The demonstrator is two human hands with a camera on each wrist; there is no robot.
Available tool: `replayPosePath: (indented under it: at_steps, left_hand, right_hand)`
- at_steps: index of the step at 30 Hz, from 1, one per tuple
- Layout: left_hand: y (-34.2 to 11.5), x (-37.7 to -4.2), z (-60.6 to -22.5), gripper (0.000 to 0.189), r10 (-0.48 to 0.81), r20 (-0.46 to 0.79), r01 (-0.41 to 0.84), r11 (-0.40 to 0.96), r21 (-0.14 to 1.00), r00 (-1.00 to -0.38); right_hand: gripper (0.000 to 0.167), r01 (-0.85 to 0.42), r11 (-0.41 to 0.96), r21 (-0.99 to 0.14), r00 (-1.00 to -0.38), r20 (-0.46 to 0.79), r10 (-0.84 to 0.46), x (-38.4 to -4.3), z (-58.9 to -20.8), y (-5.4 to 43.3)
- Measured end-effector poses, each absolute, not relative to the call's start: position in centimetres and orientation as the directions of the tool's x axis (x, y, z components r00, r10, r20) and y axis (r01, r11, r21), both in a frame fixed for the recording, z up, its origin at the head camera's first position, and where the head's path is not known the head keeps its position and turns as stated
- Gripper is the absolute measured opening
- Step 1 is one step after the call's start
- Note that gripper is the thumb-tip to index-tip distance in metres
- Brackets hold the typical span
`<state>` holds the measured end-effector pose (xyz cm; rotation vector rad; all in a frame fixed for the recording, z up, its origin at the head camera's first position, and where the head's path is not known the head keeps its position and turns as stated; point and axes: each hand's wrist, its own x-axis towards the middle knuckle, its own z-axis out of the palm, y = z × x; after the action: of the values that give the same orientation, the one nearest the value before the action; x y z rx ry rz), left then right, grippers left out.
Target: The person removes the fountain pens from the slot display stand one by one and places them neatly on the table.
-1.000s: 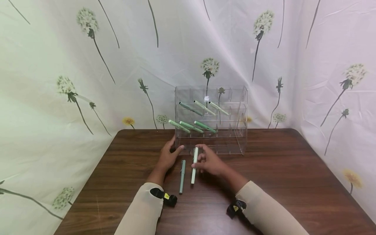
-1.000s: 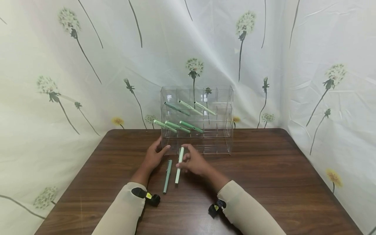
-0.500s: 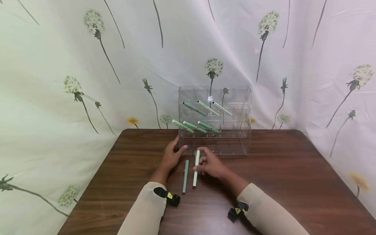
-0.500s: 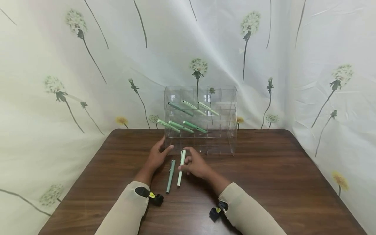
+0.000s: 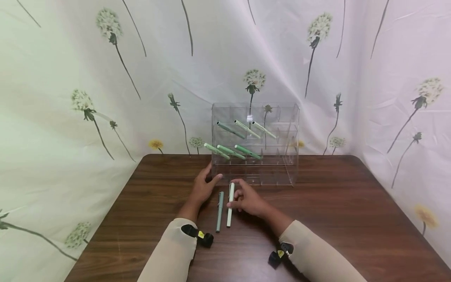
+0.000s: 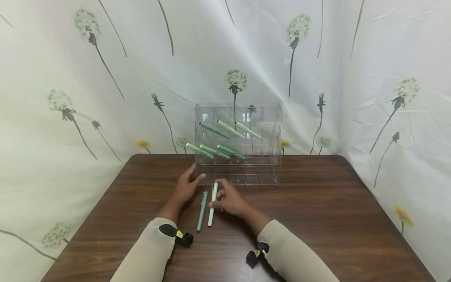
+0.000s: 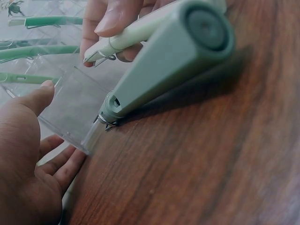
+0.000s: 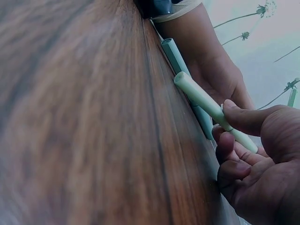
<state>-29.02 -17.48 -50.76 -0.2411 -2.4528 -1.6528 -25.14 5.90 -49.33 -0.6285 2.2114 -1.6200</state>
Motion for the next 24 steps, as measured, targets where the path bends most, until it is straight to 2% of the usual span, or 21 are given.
replayPosePath:
  at_steps: [24]
  left_hand:
    - [-17.42, -29.21, -50.82, 0.077, 0.052, 0.228, 0.231, 0.377, 0.897, -0.972]
  right_hand:
    - [0.077, -0.215, 0.305, -0.928, -0.819, 0.001, -0.574, -25.76, -49.4, 5.53]
